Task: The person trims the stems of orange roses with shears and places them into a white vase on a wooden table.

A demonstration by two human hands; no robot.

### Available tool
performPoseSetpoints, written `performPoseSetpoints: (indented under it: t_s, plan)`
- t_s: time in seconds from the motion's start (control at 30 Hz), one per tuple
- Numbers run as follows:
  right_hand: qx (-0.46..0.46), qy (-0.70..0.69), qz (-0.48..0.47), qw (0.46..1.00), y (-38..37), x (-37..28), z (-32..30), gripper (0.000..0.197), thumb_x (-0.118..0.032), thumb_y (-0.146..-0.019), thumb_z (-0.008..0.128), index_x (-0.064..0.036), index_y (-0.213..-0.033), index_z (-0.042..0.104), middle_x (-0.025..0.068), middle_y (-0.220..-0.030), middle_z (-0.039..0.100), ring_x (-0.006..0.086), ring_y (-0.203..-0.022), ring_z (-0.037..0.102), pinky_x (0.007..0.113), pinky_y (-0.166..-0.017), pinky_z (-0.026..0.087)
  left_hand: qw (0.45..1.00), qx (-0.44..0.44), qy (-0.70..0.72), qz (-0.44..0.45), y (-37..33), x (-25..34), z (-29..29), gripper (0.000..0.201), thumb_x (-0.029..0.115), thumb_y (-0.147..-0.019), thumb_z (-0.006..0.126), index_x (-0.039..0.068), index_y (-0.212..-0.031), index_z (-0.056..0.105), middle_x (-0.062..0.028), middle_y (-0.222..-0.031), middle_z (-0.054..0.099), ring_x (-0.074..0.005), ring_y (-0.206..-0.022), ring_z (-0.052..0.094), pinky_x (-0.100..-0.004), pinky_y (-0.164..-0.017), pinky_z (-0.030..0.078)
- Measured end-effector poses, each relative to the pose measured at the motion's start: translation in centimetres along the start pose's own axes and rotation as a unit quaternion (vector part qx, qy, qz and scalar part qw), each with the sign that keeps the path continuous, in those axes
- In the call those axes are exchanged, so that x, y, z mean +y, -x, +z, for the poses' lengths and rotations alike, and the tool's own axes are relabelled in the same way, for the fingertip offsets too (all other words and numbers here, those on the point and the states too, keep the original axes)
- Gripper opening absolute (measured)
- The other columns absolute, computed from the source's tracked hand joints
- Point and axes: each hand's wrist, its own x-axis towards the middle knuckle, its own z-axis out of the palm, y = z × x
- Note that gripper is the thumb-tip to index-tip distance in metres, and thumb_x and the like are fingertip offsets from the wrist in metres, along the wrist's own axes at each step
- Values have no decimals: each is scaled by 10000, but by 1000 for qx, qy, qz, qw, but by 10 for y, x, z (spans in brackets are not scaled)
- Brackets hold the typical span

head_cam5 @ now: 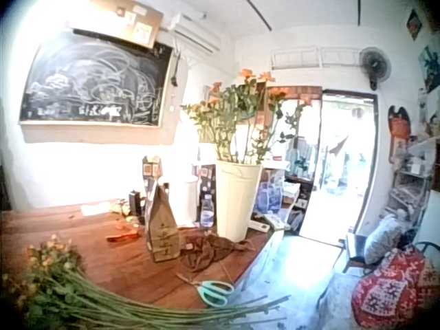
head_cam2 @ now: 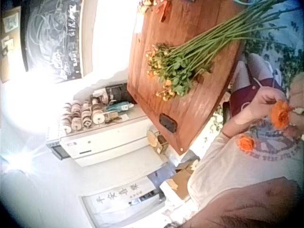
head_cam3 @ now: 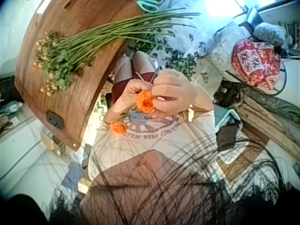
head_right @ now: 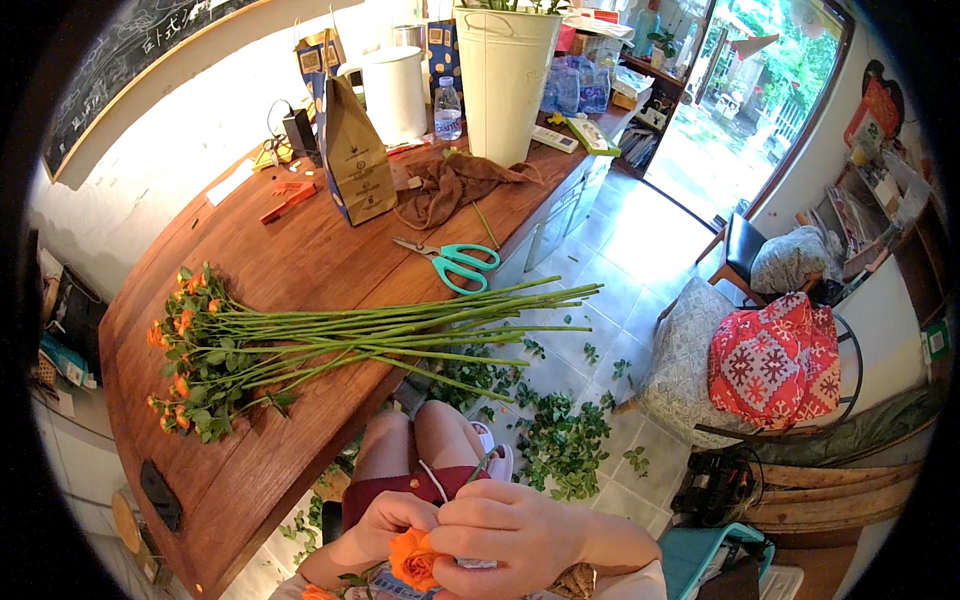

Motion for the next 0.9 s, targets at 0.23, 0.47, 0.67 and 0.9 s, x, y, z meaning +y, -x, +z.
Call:
performPoseSetpoints:
  t_s: [0.23,0.47,0.67,0.9]
  plan:
    - [-14,72,-26,997,0,-2,-3,192,-227,-801,640,-52,-771,566,88,-838,539,235,-726,514,337,-600,424,1000,1,1,1,1,-2,-1,190,87,-845,631,-48,-975,601,-102,-940,609,-169,-847,560,-289,-747,442]
    - [-12,83,-31,996,3,-4,-4,164,-198,-797,634,-47,-765,578,77,-828,544,225,-722,522,328,-593,434,999,-18,18,24,-1,-4,-2,190,58,-846,619,-55,-995,594,-112,-969,612,-167,-848,560,-289,-741,444]
    - [-49,134,-73,987,1,-4,-7,31,-70,-780,588,-40,-782,592,74,-823,561,219,-743,531,327,-608,456,999,-4,46,1,6,-5,-4,207,24,-847,603,-66,-1033,590,-120,-1014,617,-164,-932,578,-287,-818,456]
    - [-1,306,-146,941,12,-6,8,48,-38,-743,587,-35,-777,621,67,-779,578,205,-731,546,319,-603,481,999,17,12,-34,9,-2,-4,231,41,-852,605,-70,-1053,586,-108,-1020,626,-134,-914,592,-261,-805,472]
